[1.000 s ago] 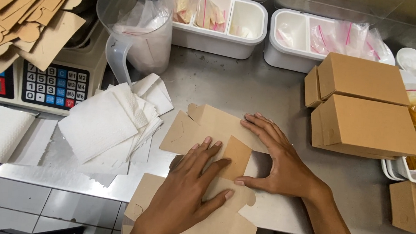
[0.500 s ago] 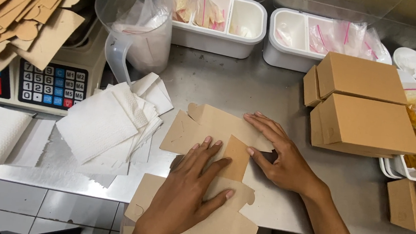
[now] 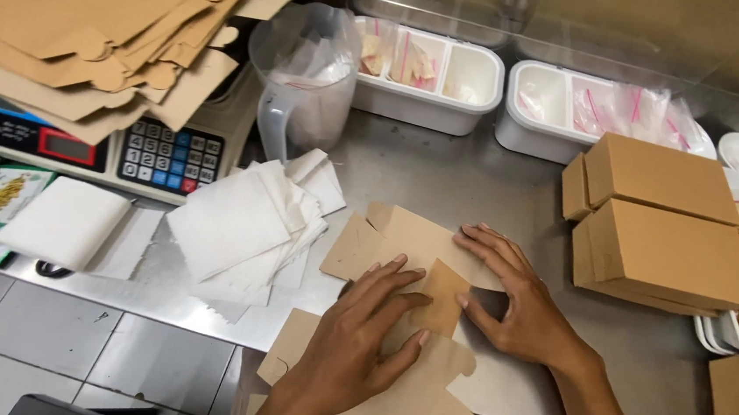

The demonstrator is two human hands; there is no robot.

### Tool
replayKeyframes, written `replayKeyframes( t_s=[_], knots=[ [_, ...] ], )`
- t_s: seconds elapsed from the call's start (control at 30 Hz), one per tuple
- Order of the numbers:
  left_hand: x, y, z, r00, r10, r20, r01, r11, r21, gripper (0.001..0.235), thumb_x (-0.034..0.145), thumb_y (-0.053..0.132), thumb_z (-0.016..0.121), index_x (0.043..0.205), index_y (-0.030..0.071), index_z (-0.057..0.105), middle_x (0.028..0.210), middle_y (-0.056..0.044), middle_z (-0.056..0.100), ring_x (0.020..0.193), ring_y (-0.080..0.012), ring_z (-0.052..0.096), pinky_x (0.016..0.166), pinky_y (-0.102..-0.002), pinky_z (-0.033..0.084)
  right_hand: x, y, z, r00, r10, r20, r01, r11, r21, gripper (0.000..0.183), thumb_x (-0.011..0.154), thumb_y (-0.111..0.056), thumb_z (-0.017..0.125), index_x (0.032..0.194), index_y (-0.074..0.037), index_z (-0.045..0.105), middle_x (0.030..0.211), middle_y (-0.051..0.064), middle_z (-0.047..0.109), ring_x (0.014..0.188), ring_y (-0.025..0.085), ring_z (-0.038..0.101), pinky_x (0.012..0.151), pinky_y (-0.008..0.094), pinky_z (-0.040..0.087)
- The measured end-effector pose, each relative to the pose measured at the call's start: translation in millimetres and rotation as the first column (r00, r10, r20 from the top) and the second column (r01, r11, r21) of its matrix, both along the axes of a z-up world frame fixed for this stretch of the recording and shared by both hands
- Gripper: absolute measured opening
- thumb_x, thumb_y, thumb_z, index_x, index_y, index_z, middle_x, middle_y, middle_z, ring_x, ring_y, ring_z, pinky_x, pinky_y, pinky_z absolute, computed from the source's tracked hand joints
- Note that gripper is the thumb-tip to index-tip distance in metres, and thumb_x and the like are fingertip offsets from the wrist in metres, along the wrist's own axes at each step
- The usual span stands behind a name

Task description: The person folds flat cardboard pieces into small boxes by hand on a stainless steel table. They repeatedly fold the flaps and tuck them to form the box shape, then place the finished boxes into a stack on the right.

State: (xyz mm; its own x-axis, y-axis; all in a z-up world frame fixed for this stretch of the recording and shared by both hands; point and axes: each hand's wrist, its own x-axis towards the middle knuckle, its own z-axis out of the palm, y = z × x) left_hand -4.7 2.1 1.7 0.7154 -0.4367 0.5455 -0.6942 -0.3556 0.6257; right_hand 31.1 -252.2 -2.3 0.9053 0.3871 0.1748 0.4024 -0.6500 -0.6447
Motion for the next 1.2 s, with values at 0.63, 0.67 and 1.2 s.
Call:
replayKeyframes(
  t_s=[0.63, 0.67, 1.2],
  knots=[
    [14, 44, 0, 0.892, 0.451, 0.042, -0.449, 0.87, 0.205, 0.045, 0.101, 0.041, 0.059, 0.13, 0.007, 0.063, 0.118, -0.007, 0.069, 0.104, -0.0298, 0.056, 0.085, -0.044, 0.039, -13, 17, 5, 0.845, 0.207, 0.493, -0.077, 0.959, -0.271, 0.046, 0.079, -0.037, 0.078, 0.125, -0.035, 0.073, 0.153, 0.003, 0.056, 0.153, 0.035, 0.041, 0.119, 0.084, -0.012],
    [13, 44, 3, 0.923, 0.384, -0.034, -0.376, 0.916, 0.137, 0.044, 0.101, 0.04, 0.06, 0.131, 0.007, 0.062, 0.111, -0.007, 0.07, 0.097, -0.0277, 0.061, 0.087, -0.044, 0.039, -10, 16, 4, 0.853, 0.224, 0.471, -0.119, 0.963, -0.243, 0.041, 0.08, -0.032, 0.078, 0.121, -0.03, 0.075, 0.141, 0.001, 0.065, 0.138, 0.029, 0.055, 0.123, 0.082, -0.001],
    [17, 39, 2, 0.987, 0.002, -0.162, 0.025, 0.987, 0.16, 0.034, 0.107, 0.038, 0.051, 0.1, 0.007, 0.065, 0.081, -0.01, 0.069, 0.082, -0.033, 0.064, 0.089, -0.042, 0.042, 50, 44, 27, 0.997, -0.033, 0.064, 0.042, 0.988, -0.149, 0.028, 0.078, -0.041, 0.084, 0.064, -0.017, 0.088, 0.083, -0.007, 0.08, 0.083, 0.01, 0.071, 0.079, 0.03, 0.052]
  ],
)
